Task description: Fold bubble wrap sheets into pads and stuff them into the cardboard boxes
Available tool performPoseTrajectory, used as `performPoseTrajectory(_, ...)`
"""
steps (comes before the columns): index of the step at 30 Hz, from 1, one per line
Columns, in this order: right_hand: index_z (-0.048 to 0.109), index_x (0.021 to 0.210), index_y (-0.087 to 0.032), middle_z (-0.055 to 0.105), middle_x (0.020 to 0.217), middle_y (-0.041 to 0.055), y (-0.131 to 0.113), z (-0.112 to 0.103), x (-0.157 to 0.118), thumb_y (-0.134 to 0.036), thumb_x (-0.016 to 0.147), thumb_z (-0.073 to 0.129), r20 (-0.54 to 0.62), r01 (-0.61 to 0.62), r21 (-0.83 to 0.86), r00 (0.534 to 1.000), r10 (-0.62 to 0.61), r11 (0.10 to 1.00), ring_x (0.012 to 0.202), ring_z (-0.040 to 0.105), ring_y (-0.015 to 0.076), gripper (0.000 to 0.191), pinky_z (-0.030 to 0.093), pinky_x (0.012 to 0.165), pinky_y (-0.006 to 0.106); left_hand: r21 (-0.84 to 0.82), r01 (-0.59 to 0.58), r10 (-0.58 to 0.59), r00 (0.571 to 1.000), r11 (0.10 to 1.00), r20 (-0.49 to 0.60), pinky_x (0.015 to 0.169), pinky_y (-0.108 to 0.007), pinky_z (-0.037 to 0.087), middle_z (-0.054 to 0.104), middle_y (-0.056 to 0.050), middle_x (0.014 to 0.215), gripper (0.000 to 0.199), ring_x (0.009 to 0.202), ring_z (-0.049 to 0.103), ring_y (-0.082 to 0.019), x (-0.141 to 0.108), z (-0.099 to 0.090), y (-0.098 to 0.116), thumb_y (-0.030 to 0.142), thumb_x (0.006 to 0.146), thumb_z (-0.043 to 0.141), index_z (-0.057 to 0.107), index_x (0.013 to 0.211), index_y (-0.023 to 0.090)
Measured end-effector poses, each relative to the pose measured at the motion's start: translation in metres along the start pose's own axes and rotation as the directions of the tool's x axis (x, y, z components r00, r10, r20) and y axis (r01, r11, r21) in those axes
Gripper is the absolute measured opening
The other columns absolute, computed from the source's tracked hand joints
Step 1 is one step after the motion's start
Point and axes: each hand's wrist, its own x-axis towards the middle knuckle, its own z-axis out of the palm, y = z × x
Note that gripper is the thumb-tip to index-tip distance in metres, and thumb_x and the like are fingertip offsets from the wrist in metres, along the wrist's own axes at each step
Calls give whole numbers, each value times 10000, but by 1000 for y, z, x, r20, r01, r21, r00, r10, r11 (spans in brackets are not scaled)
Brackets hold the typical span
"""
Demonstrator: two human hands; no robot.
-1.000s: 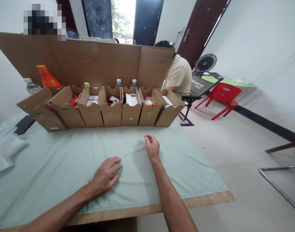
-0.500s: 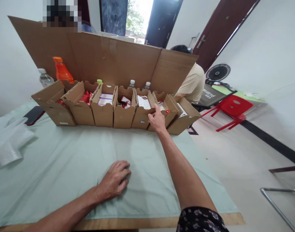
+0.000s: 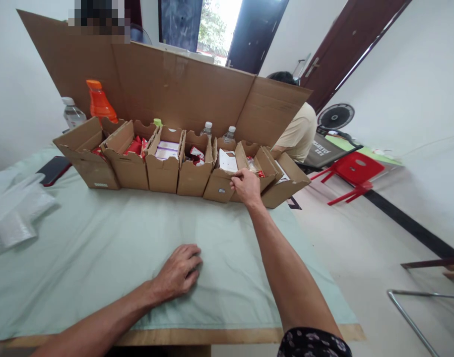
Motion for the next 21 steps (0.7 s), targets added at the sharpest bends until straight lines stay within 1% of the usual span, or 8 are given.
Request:
performPoseTrajectory(4, 619, 799, -205, 671, 574, -20, -13, -14, -34, -334, 746, 718, -16, 21, 64, 1000, -20, 998, 504, 660, 153, 171, 568, 538, 284, -102, 87, -104, 979, 991, -176, 1061, -513, 541, 691, -150, 1246, 357, 1201, 632, -296, 1, -2, -9, 113, 811, 559, 699, 1133, 174)
performPoseTrajectory(7, 624, 825, -202, 684, 606, -3, -24, -27, -74, -419, 754, 750, 3, 23, 162, 1000, -24, 986, 570, 695, 174, 261, 602, 587, 314, -180, 151, -201, 933, 972, -300, 1086, -505, 525, 688, -148, 1253, 397, 1210, 631, -286, 2, -8, -15, 134, 831, 544, 666, 1208, 165)
performPoseTrajectory(9, 634, 831, -203, 695, 622, 9, -31, -37, -107, -464, 761, 769, 23, 12, 203, 1000, -17, 979, 599, 709, 185, 303, 614, 613, 330, -234, 186, -260, 902, 954, -345, 1096, -498, 515, 676, -144, 1274, 433, 1227, 623, -282, 1, -14, -18, 154, 836, 550, 635, 1261, 168)
performPoseTrajectory(11, 649, 841, -209, 711, 643, 22, -34, -51, -143, -498, 776, 776, 36, -8, 194, 999, 1, 981, 607, 715, 196, 323, 618, 623, 342, -304, 232, -335, 874, 924, -351, 1037, -478, 548, 654, -153, 1308, 478, 1205, 631, -281, 0, -20, -20, 179, 844, 559, 596, 1320, 160)
performPoseTrajectory(14, 685, 852, -230, 725, 668, 36, -31, -79, -196, -533, 784, 791, 25, -31, 129, 999, 28, 991, 612, 718, 218, 329, 622, 626, 372, -421, 301, -447, 840, 856, -309, 903, -431, 593, 625, -175, 1352, 535, 1135, 656, -275, -2, -24, -21, 220, 847, 584, 549, 1376, 147)
performPoseTrajectory(16, 710, 845, -249, 722, 678, 42, -23, -101, -225, -542, 761, 816, -4, -50, 91, 999, 50, 995, 604, 713, 233, 323, 617, 607, 390, -467, 310, -471, 837, 828, -279, 911, -419, 584, 623, -165, 1359, 547, 1143, 653, -269, -2, -26, -21, 231, 841, 603, 547, 1382, 166)
performPoseTrajectory(19, 728, 874, -275, 717, 702, 42, -6, -127, -258, -527, 716, 852, -127, -97, 115, 986, 112, 989, 608, 705, 242, 322, 596, 578, 393, -488, 303, -458, 857, 819, -236, 957, -425, 562, 623, -143, 1356, 562, 1151, 641, -260, -3, -25, -19, 233, 826, 624, 554, 1381, 191)
performPoseTrajectory(21, 734, 1029, -289, 729, 754, 43, 8, -136, -274, -511, 719, 849, -254, -117, 169, 954, 158, 979, 668, 714, 249, 398, 588, 597, 393, -494, 320, -463, 864, 808, -197, 929, -424, 568, 607, -147, 1377, 583, 1131, 642, -263, -3, -24, -16, 247, 820, 637, 548, 1393, 189)
